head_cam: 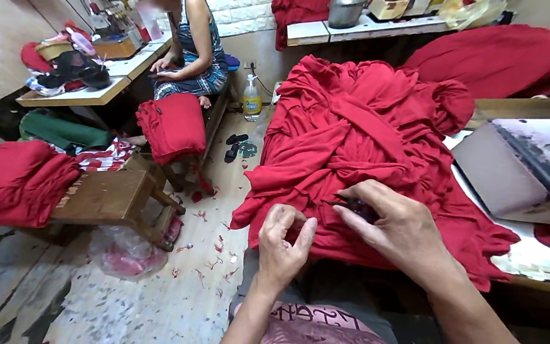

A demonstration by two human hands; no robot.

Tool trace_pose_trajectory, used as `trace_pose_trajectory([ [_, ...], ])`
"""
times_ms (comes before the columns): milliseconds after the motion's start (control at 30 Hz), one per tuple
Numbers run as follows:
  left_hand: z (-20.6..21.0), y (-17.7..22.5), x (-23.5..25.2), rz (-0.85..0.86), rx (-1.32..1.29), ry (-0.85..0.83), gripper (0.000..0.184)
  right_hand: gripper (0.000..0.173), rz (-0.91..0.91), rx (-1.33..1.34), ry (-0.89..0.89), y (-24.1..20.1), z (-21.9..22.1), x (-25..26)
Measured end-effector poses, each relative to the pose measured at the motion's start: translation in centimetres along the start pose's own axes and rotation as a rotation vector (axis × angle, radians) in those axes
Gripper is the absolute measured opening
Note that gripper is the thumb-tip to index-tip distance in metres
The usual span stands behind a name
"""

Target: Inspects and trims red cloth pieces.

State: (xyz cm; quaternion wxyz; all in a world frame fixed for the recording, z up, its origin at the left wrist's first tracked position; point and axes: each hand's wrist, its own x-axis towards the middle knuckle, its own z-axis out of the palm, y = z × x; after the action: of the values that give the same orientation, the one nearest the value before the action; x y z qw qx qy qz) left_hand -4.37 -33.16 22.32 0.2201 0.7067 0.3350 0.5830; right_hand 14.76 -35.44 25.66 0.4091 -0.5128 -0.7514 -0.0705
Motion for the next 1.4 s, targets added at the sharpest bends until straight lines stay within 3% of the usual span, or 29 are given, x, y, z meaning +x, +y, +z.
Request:
trace_pose_trajectory([
  [133,1.2,0.5,0.5,-0.085,0.114,0.014,0.026,0.020,0.178,0.377,0.033,0.2,0.3,0.1],
  [233,2.2,-0.1,0.7,0.009,0.292,-0.057,0.025,0.017,0.217,0.509,0.015,0.3,1.5,-0.1],
  [333,2.0,-0.6,1.1,0.024,0.298,-0.090,0.013,0.020,0.243,0.396,-0.015,1.0,2.2,-0.5],
  [467,0.1,-0.5,1.2,-0.239,-0.103,-0.135,0.017,0.021,0.251,0.368,-0.031,1.5,1.9,-0.6],
  [600,-0.5,-0.7,0.9,-0.310,-0.276,-0.109,0.013,0.026,0.071,0.212,0.017,1.1,1.9,-0.8],
  [767,-0.3,-0.2,0.7,-0.239,-0.274,-0.094,0.013,0.020,-0.112,0.002,0.021,-0.5,1.5,-0.5],
  [1033,-0.4,-0.5,0.3,-0.138,-0.236,-0.116,0.012,0.020,-0.134,-0.095,0.057,-1.5,2.9,-0.2],
  [1100,-1.9,-0.8,0.3,-0.108,-0.268,-0.235,0.013,0.021,-0.081,-0.046,0.062,-1.3,2.9,-0.3],
  [1200,-6.0,-1.6,0.8,-0.003,-0.371,-0.670,0.026,0.045,0.019,-0.076,0.001,-0.9,2.0,-0.6],
  [1233,-6.9,-1.7,1.1,0.021,-0.381,-0.732,0.032,0.049,0.045,-0.100,-0.042,-0.7,1.6,-0.6],
  [1267,-7.2,-1.6,1.4,0.015,-0.366,-0.702,0.036,0.041,0.062,-0.097,-0.078,-0.5,1.4,-0.6],
  [1333,-6.4,-1.0,1.6,-0.073,-0.265,-0.481,0.031,0.021,0.074,-0.050,-0.054,0.0,1.5,-0.6],
  [1400,-4.4,-1.1,1.7,-0.128,-0.057,-0.271,0.034,0.020,0.136,0.038,0.022,0.1,1.1,-0.1],
])
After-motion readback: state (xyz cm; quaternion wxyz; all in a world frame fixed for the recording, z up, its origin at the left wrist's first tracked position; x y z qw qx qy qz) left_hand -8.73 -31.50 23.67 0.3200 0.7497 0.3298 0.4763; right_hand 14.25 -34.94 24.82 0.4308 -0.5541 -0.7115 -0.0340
